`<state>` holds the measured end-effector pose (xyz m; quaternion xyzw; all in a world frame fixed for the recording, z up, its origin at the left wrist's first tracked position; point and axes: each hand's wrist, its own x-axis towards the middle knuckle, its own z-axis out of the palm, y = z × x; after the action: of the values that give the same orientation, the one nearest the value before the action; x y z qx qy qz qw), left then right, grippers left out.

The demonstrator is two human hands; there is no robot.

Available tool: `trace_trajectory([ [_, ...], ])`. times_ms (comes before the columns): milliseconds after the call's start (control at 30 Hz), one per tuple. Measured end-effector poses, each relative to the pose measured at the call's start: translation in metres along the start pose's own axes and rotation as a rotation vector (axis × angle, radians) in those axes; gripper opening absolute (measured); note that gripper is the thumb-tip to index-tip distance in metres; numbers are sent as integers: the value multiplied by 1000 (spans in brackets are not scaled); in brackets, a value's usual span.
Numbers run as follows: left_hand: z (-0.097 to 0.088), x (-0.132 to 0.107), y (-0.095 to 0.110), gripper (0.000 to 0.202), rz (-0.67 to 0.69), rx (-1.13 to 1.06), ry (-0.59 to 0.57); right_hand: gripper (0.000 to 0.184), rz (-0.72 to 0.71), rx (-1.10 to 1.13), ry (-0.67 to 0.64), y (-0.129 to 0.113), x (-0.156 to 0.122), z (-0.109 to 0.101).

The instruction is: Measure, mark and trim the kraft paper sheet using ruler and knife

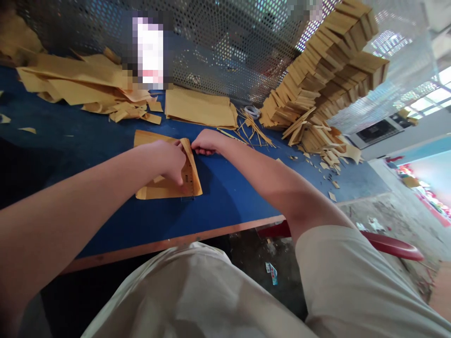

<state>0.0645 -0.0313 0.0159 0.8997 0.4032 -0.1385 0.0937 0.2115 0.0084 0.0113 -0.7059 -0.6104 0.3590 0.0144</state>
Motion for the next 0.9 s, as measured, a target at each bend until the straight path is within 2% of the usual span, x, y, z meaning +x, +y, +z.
trace_trajectory([
  [133,-2,-1,1,97,14,127,-89,26,-16,10,-60,8,-18,8],
  [333,-6,-7,4,108,-4,149,-94,28,-49,15,-185,21,-54,24],
  [467,-5,-7,2,117,20,113,-66,27,-62,-13,-334,21,-83,32],
  [533,-3,-5,1,118,32,101,-61,27,-63,-44,-364,19,-90,33],
  [633,-3,-3,2,109,18,102,-76,27,-60,-77,-337,17,-86,31],
  [800,-5,-3,5,110,4,124,-97,28,-85,-75,-111,17,-46,20],
  [900,-6,-4,5,107,-3,153,-121,27,-55,-18,-63,16,-26,16],
])
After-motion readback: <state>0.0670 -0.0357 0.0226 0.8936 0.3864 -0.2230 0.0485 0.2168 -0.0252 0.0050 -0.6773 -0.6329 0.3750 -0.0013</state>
